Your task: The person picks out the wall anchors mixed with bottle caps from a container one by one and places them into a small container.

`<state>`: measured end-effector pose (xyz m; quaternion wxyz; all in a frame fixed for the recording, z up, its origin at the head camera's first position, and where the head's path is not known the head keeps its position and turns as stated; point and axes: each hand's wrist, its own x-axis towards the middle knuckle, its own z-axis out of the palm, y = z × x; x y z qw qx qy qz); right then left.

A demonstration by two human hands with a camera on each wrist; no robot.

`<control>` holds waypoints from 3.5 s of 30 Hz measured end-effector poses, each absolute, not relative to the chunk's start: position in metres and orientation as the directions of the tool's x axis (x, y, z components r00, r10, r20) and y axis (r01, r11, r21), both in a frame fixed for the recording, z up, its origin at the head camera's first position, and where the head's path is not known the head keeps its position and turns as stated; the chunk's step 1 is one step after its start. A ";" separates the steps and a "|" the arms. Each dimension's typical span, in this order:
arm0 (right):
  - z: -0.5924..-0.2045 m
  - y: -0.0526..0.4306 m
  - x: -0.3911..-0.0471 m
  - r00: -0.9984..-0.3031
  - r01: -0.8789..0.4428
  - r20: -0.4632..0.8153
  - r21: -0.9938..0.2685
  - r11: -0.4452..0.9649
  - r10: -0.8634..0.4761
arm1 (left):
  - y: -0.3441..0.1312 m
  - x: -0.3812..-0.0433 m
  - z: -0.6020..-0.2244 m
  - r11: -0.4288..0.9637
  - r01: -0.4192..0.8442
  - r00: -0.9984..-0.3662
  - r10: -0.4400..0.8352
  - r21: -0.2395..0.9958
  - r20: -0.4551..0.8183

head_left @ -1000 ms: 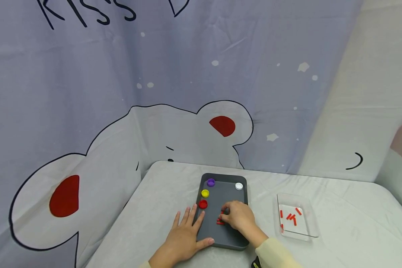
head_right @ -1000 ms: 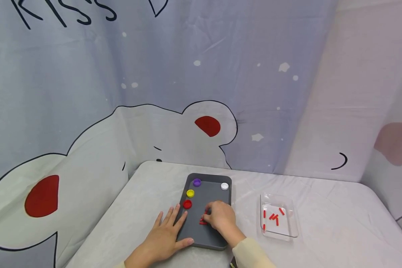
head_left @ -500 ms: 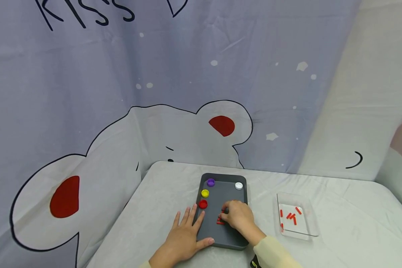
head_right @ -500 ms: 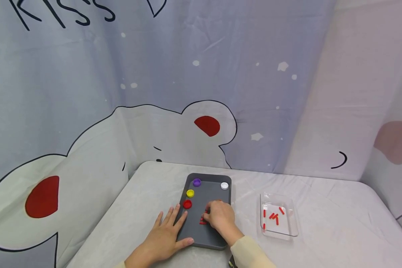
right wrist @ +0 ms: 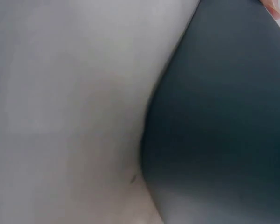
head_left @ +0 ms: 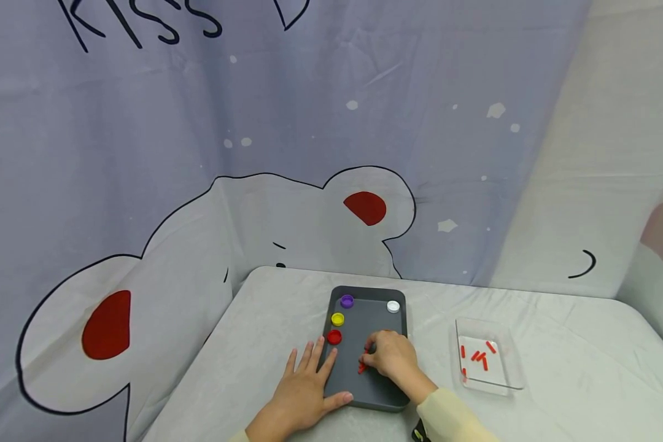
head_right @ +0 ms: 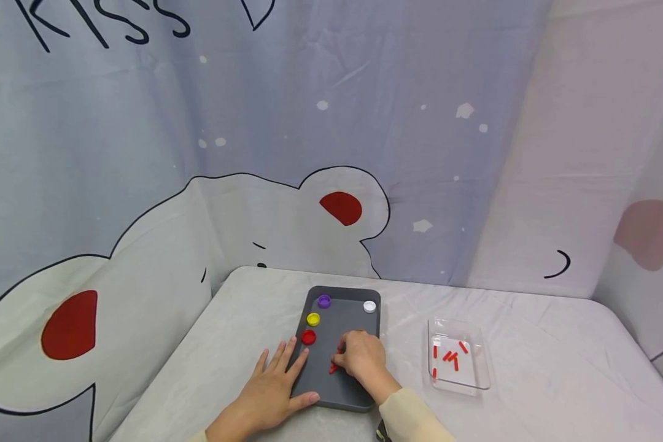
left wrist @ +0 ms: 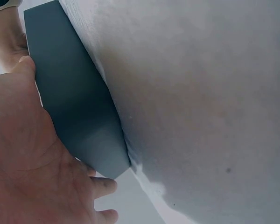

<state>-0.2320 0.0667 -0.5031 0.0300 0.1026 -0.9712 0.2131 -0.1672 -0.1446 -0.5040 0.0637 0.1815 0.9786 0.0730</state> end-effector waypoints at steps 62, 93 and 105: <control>-0.492 0.099 -0.214 -0.917 -0.363 0.380 -0.670 0.648 -0.121 | -0.142 -0.166 -0.502 0.927 0.335 -0.930 0.354 0.169 -0.097; -0.476 0.178 -0.203 -0.943 -0.233 0.332 -0.717 0.657 0.028 | -0.143 -0.168 -0.503 0.925 0.335 -0.930 0.355 0.181 -0.098; -0.476 0.213 -0.196 -0.944 -0.195 0.321 -0.732 0.653 0.077 | -0.143 -0.168 -0.503 0.924 0.333 -0.927 0.357 0.188 -0.113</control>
